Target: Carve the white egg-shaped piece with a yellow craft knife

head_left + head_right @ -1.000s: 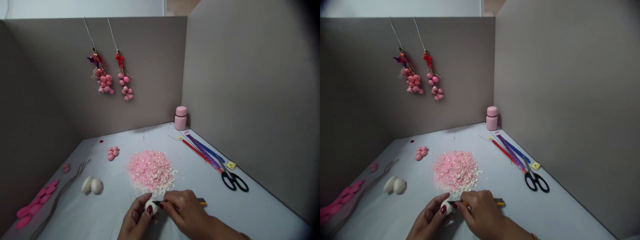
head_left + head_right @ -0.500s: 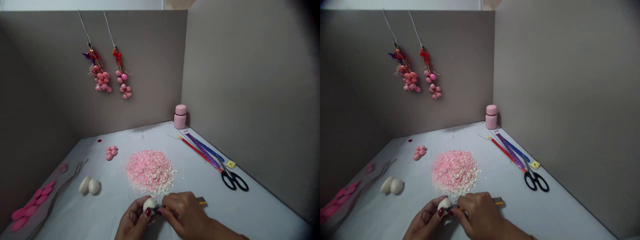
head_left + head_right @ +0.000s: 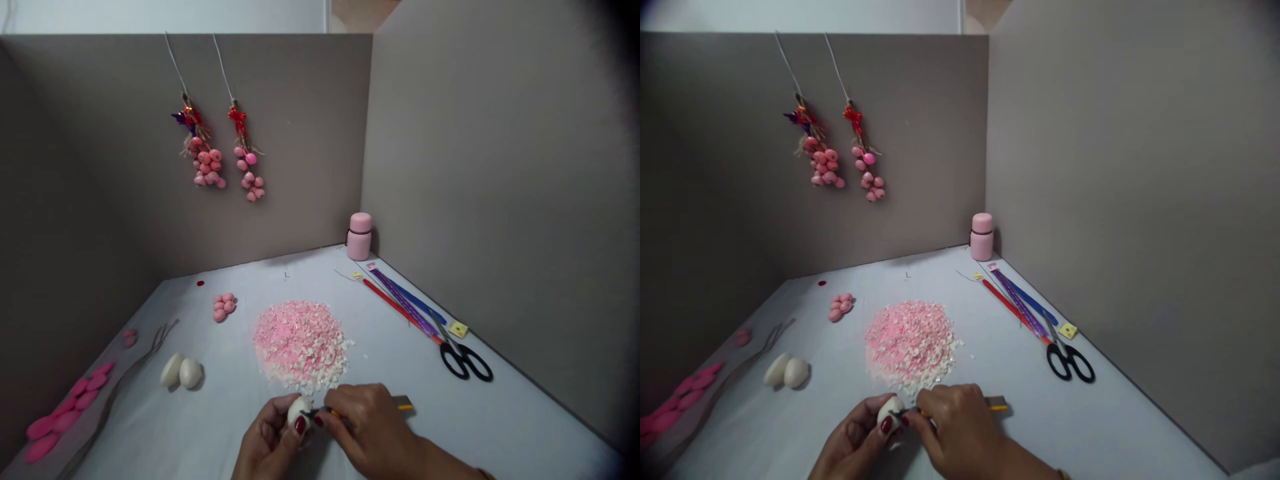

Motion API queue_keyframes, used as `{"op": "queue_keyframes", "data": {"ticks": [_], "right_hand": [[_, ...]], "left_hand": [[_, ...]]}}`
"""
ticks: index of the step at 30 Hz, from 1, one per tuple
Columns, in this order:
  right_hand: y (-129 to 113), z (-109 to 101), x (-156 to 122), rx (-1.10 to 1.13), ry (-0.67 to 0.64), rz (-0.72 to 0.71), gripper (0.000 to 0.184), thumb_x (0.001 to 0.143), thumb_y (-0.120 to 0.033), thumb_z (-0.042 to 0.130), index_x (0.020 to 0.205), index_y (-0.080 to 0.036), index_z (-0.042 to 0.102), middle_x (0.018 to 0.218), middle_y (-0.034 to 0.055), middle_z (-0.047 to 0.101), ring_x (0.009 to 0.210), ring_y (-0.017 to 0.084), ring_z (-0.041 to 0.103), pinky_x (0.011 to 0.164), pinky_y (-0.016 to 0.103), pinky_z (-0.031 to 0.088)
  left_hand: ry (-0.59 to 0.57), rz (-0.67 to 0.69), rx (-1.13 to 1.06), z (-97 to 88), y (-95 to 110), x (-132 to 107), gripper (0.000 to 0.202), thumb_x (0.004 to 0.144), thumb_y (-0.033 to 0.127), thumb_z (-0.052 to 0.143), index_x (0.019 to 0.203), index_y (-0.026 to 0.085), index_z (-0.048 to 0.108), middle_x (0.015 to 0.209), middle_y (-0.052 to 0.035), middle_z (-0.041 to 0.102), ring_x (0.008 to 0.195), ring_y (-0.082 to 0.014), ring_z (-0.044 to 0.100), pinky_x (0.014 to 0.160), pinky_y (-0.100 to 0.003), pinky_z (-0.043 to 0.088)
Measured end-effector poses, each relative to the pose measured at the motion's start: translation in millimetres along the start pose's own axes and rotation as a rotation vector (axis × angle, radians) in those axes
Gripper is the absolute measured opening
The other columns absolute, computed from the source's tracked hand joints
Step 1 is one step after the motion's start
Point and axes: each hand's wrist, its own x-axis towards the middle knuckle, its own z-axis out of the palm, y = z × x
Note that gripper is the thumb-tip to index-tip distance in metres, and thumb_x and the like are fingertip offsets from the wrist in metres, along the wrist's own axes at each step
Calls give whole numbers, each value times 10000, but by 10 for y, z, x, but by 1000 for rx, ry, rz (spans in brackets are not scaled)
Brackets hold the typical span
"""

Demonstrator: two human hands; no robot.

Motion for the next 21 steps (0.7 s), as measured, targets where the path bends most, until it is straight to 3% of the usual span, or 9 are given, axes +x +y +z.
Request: {"op": "queue_keyframes", "data": {"ticks": [12,21], "right_hand": [[-17,10,0,-3,-101,111,267,911,-279,439,694,-194,568,624,3,660,545,142,594,521,284,246],[-40,34,16,-11,-83,170,257,893,-265,460,665,-194,555,623,2,674,547,135,594,527,288,215]], "left_hand": [[22,27,41,-5,-49,12,349,563,454,867,765,186,770,686,-55,770,669,-168,639,661,-273,451],[55,36,13,7,-79,28,348,541,423,888,748,181,750,653,-50,773,633,-155,655,634,-253,465]]}}
